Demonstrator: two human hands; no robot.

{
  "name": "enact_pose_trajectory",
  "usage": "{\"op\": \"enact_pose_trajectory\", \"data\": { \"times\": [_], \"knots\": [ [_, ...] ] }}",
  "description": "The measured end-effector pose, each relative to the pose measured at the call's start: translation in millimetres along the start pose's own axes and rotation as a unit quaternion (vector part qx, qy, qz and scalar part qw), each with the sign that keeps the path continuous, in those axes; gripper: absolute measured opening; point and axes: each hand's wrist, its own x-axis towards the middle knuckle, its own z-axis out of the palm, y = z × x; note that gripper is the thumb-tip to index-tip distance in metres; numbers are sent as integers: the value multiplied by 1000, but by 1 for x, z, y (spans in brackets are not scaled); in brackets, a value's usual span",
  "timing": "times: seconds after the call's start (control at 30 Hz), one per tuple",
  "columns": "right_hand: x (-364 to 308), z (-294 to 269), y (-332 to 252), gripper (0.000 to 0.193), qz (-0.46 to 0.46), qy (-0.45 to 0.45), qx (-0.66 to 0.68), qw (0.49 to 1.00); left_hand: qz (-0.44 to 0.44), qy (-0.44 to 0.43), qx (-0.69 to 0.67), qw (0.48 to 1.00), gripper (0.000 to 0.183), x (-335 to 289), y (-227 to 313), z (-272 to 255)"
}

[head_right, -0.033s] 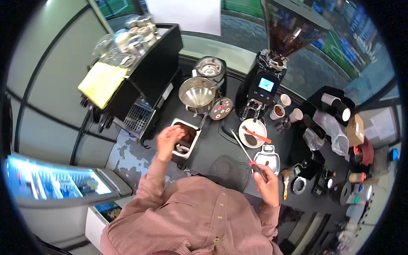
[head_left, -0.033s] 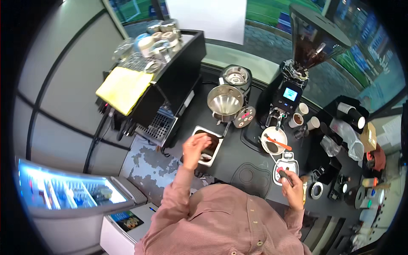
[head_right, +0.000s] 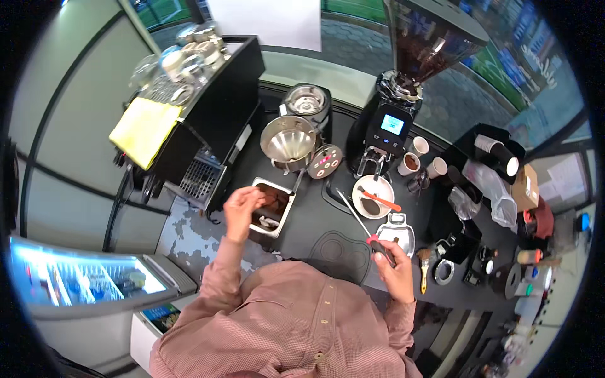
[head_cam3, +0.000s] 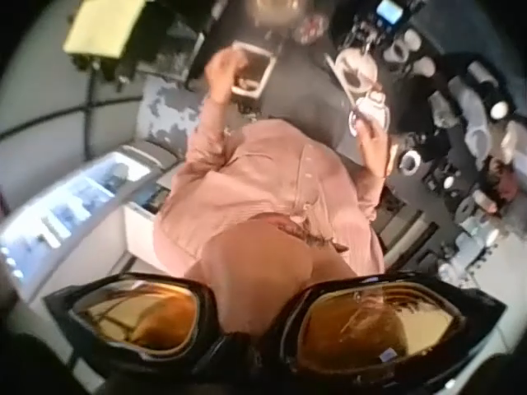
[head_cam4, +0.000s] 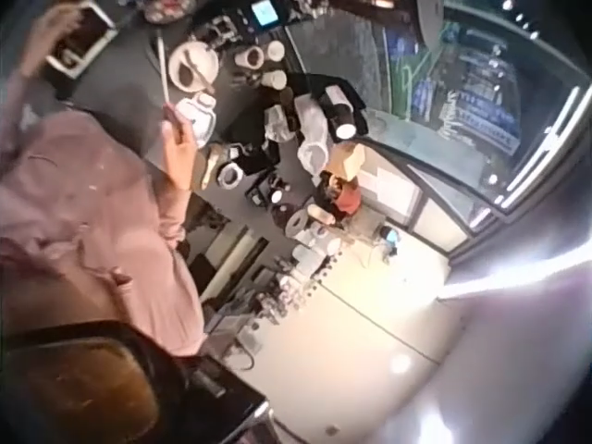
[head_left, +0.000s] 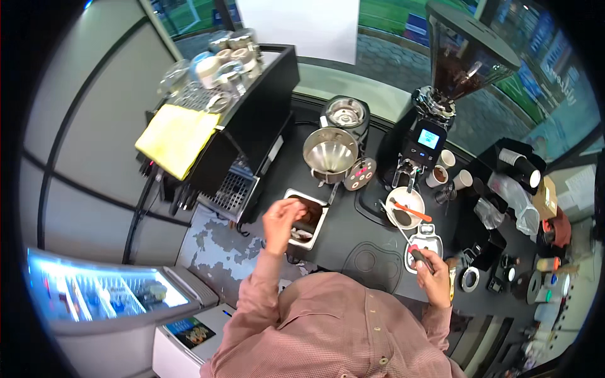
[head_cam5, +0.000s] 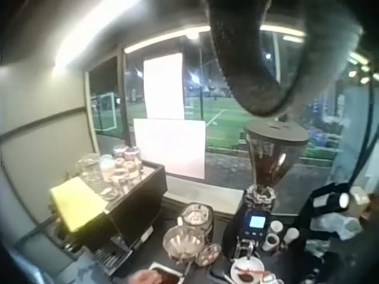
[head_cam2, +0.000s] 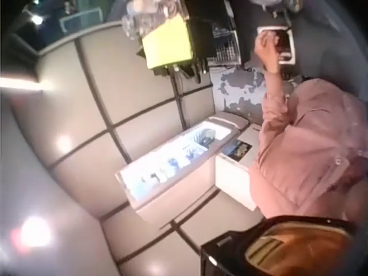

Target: Repairing and cleaning the burr assembly of an industrial coffee grinder using a screwdriver.

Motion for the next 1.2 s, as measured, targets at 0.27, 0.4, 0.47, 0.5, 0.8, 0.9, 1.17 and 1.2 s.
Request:
{"op": "enact_pose_trajectory", "data": {
  "times": [0.27, 0.4, 0.47, 0.5, 0.8, 0.9, 1.17, 1.2],
  "knots": [
    [28, 32, -29, 37, 26, 67, 75, 995, 202, -88, 30, 975, 8, 84, 105, 34],
    [34, 39, -29, 37, 31, 91, 89, 991, 258, -124, 58, 956, 12, 134, 132, 75],
    [37, 41, -31, 36, 37, 104, 90, 990, 219, -123, 55, 966, 15, 154, 136, 90],
    [38, 41, -33, 38, 37, 113, 85, 989, 213, -127, 54, 967, 15, 163, 137, 95],
    [54, 44, -49, 49, 62, 158, 87, 982, 396, -297, 295, 817, 15, 226, 144, 142],
    [63, 44, -53, 51, 47, 137, 72, 987, 381, -337, 331, 795, 16, 234, 143, 148],
    [79, 43, -66, 55, 70, 140, 78, 985, 367, -425, 405, 722, 16, 252, 144, 158],
    [81, 42, -68, 55, 73, 139, 79, 984, 365, -426, 406, 722, 16, 252, 146, 159]
  ]
}}
